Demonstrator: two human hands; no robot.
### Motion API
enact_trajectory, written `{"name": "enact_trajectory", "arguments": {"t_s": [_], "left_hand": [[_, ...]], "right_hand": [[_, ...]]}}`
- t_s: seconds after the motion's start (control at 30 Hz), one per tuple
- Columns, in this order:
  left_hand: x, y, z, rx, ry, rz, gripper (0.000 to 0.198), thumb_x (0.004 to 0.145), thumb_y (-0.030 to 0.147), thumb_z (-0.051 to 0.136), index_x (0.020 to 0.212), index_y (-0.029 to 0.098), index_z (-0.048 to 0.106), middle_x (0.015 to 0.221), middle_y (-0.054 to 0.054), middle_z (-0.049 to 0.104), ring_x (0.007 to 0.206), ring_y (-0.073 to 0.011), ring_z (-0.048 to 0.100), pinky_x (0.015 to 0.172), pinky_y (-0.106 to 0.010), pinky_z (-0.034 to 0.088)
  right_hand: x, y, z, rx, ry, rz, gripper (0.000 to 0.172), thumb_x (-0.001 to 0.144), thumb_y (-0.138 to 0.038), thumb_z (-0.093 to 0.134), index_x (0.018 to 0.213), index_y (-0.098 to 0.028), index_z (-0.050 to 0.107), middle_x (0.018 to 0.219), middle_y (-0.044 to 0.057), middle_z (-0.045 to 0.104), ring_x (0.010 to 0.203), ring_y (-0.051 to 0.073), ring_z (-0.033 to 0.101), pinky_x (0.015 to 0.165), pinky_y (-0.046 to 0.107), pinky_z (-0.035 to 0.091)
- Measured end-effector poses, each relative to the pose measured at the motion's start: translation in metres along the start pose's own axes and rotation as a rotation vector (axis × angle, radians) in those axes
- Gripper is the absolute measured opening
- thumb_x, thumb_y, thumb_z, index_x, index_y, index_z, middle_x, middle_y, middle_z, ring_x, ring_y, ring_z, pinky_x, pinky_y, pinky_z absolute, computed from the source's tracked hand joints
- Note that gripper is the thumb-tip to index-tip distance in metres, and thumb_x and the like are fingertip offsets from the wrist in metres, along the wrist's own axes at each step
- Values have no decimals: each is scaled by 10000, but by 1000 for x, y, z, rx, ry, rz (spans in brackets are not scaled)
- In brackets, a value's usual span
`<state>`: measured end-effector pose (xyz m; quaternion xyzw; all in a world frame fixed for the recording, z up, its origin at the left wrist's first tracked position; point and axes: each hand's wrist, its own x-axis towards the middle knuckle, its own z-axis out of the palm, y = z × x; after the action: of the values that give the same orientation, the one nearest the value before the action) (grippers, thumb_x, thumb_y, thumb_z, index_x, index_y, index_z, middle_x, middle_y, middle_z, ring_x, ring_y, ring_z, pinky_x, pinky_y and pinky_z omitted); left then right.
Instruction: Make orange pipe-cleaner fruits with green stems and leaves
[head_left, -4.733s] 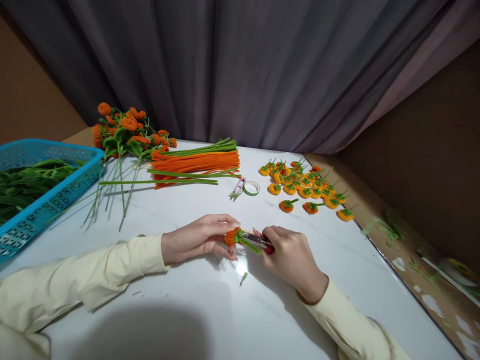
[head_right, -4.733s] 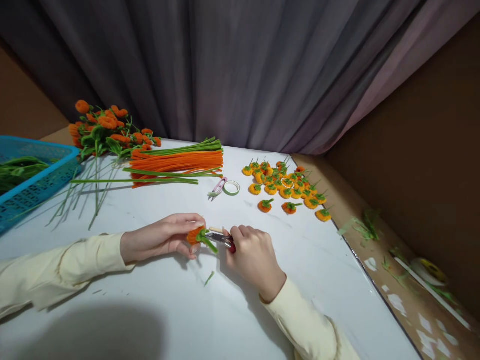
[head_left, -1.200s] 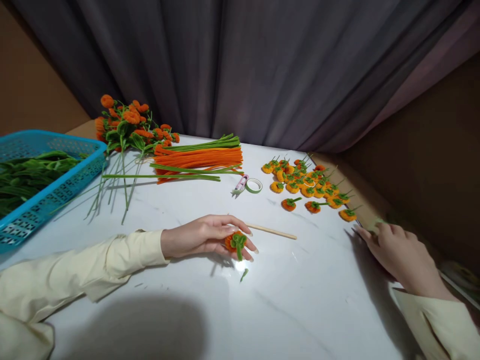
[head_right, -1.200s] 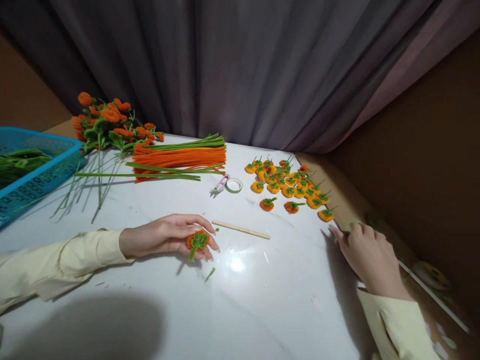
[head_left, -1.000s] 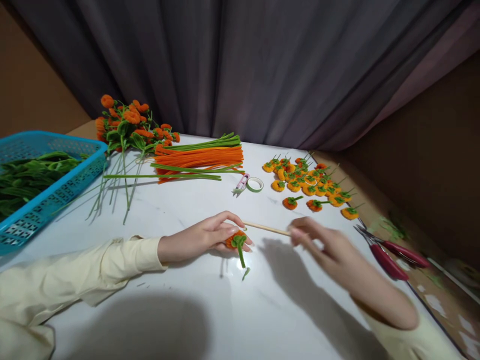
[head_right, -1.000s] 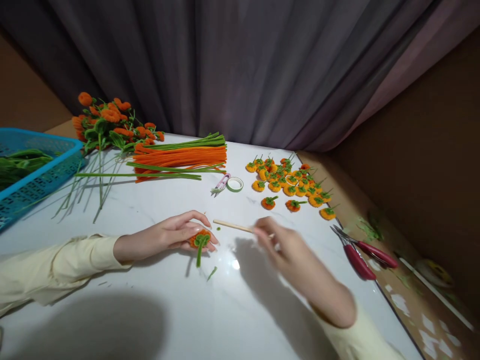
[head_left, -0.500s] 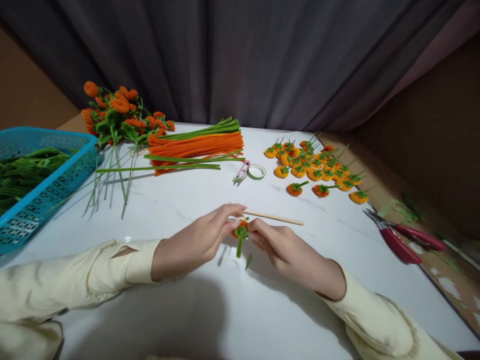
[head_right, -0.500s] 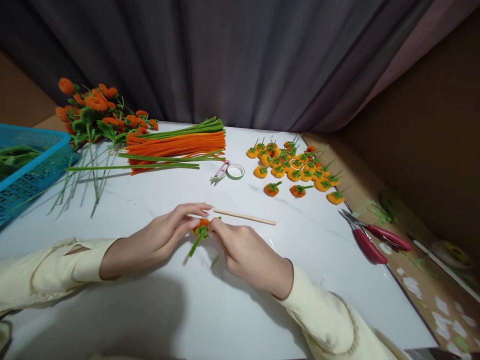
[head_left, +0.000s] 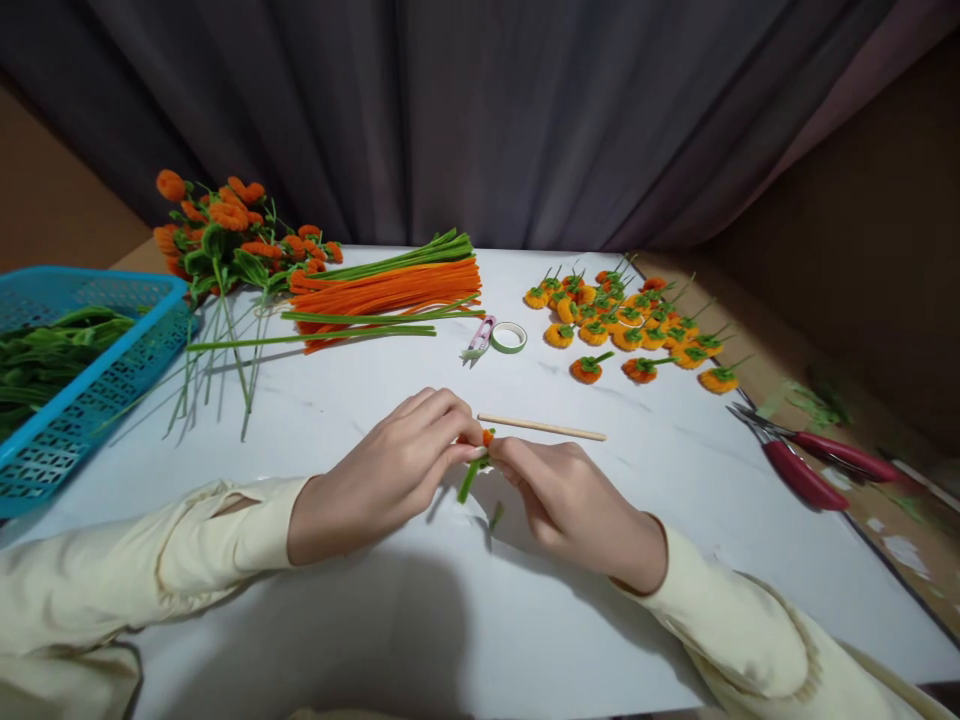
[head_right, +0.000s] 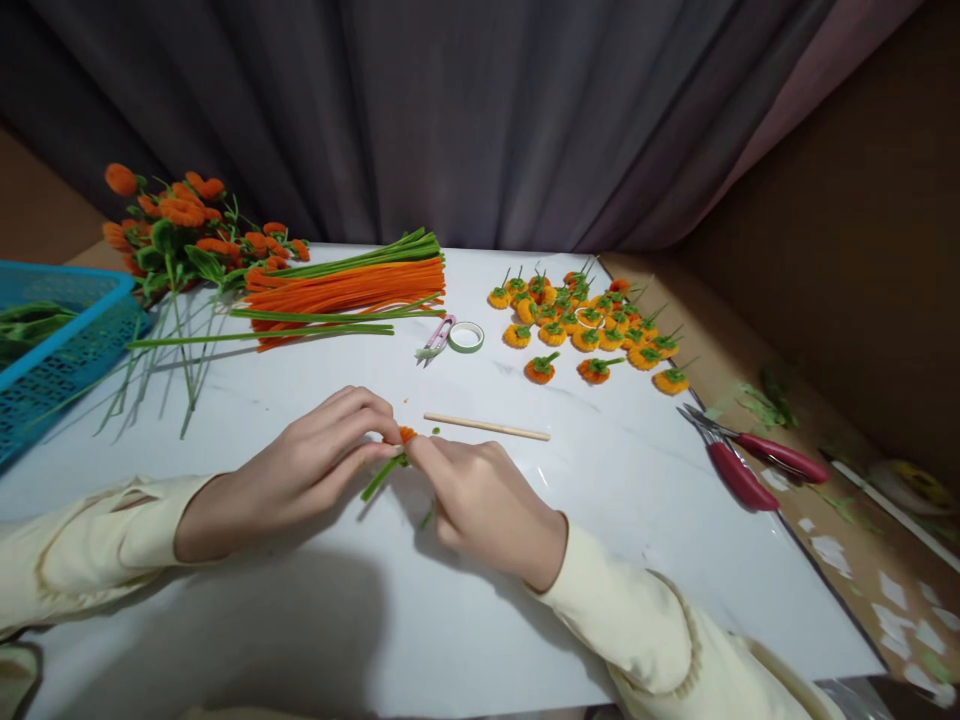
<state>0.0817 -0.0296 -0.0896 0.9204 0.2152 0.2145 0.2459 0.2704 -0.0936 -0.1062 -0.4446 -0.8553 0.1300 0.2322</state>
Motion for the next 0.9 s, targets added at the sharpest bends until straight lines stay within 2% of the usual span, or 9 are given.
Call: {"name": "enact_trajectory", "arguments": {"t_s": [0.13,0.23,0.33,0.53,0.6,0.77,0.9], "left_hand": [[2,-5,3,-48,-3,-97,156,933,200,380,855,177,514,874,-35,548,846,-168,483,775,-293,380],[2,-6,6,-81,16,-122,149,925,193,393,819,181,498,829,-21,537,809,-156,488,737,-270,384],[-1,-5,12,-66,56,-99,153,919,154,367,817,181,477,812,-27,526,780,-156,484,706,-272,386],[-7,-2,21,19,128,-30,163,887,100,343,790,178,448,787,-49,508,751,-177,453,686,-305,374],[-7,-3,21,-27,109,-83,158,891,119,343,785,181,442,781,-39,498,747,-171,454,684,-298,374],[0,-10,18,-305,20,-347,113,868,176,405,776,179,470,788,-6,502,720,-139,472,656,-256,379],[6,-15,15,-506,1,-516,59,823,190,449,796,170,499,768,0,537,717,-140,499,653,-253,386]], "right_hand": [[1,-1,4,58,-12,82,171,737,-59,333,825,-192,395,598,-18,458,476,115,344,471,218,237],[3,-2,5,198,-8,160,124,772,-83,358,797,-197,401,563,-41,417,457,103,346,474,213,233],[6,-3,5,342,-4,243,114,811,-117,385,735,-201,396,511,-63,371,435,92,319,474,210,233],[10,-4,7,515,-31,328,168,857,-202,403,690,-191,420,487,-58,422,442,86,339,485,211,250],[10,-3,8,551,-30,338,185,864,-220,410,682,-190,417,481,-61,423,436,83,341,480,211,252],[10,5,8,660,-48,387,201,901,-271,408,725,-182,448,487,-61,454,440,81,395,483,203,295],[11,14,7,699,21,433,181,929,-325,394,832,-186,457,500,-74,468,428,76,408,485,200,331]]}}
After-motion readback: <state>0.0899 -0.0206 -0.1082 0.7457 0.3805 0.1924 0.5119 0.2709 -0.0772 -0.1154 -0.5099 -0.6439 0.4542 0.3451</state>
